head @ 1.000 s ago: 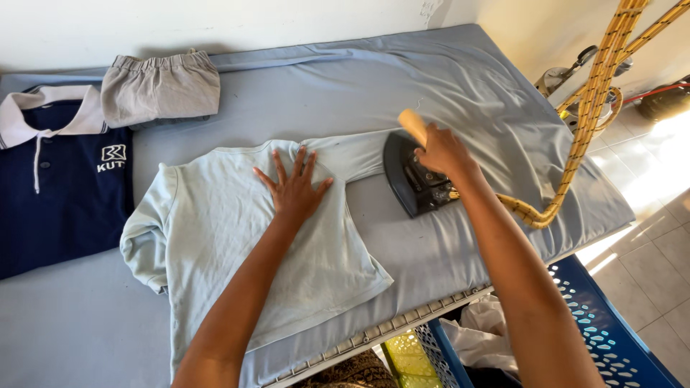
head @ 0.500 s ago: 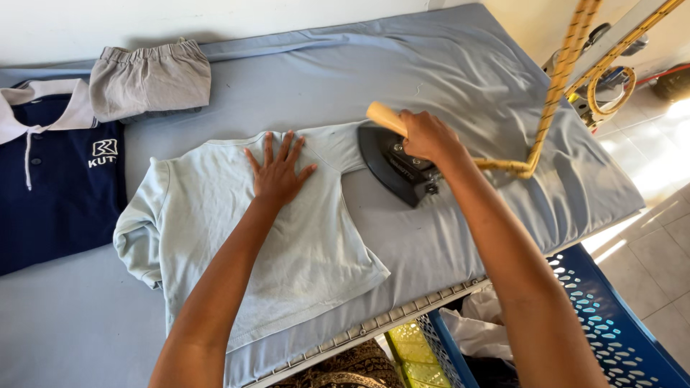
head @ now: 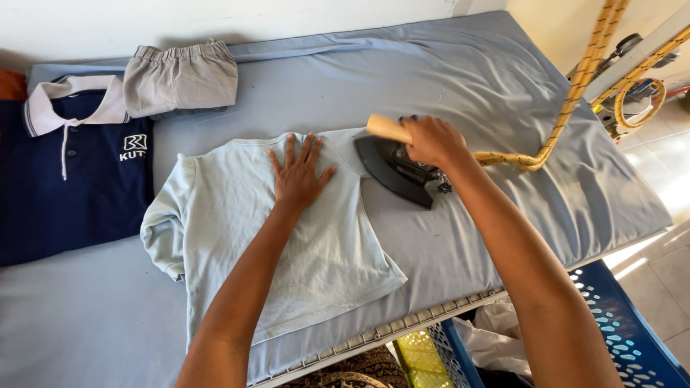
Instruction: The person irons a pair of light gray shorts on a padded ironing board, smoothing the fabric and pressing the waistband area. After finishing the shorts, the person retrieves a light-colored long-sleeved shirt from a blue laundry basket and begins ironing the sleeves and body of the shirt.
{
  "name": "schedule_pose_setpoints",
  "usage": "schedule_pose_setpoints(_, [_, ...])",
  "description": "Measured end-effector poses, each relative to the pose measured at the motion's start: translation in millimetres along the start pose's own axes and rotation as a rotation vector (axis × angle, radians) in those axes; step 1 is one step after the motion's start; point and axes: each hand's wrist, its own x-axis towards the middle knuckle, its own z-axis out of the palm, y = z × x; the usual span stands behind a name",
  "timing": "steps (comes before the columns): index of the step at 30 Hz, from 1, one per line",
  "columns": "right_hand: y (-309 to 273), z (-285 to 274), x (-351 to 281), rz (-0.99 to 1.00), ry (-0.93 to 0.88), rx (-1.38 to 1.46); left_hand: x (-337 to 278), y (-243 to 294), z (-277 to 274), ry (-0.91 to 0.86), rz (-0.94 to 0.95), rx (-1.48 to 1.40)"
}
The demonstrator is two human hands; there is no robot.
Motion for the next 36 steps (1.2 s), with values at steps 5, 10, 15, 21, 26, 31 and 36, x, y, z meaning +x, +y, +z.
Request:
schedule_pose_setpoints(5, [-12.9, 3.1, -1.1, -0.110, 0.021, -0.099, 2.7, 1.1, -1.2, 0.015, 0.010, -0.030])
schedule_pose_setpoints(10, [-37.1, 3.3, 14.8, 0.077, 0.088, -0.033, 2.3, 3.3, -6.4, 0.020, 0.026, -0.037])
schedule_pose_setpoints(15, [-47.1, -16.8, 5.4, -0.078, -0.009, 0.015, 0.0, 2.7, -7.2, 0.027, -0.024, -0.080])
schedule_pose_setpoints(21, [-38.1, 7.9, 21.3, -0.006, 0.070, -0.011, 3.3, -14.8, 1.7, 0.185, -0.014, -0.320])
schedule_pose_setpoints(26, [-37.0, 24.5, 58.2, 0.077, 0.192, -0.025, -5.2, -63.8, -25.2, -0.027, -0.013, 0.055])
schedule_pose_setpoints(31, [-22.0, 5.5, 40.5, -0.162, -0.011, 0.035, -24.2, -96.1, -37.7, -0.072, -0.154, 0.040])
schedule_pose_setpoints(36, [-29.3, -7.0, 8.0, -0.289, -0.005, -0.103, -28.4, -95.3, -28.2, -0.008, -0.150, 0.051])
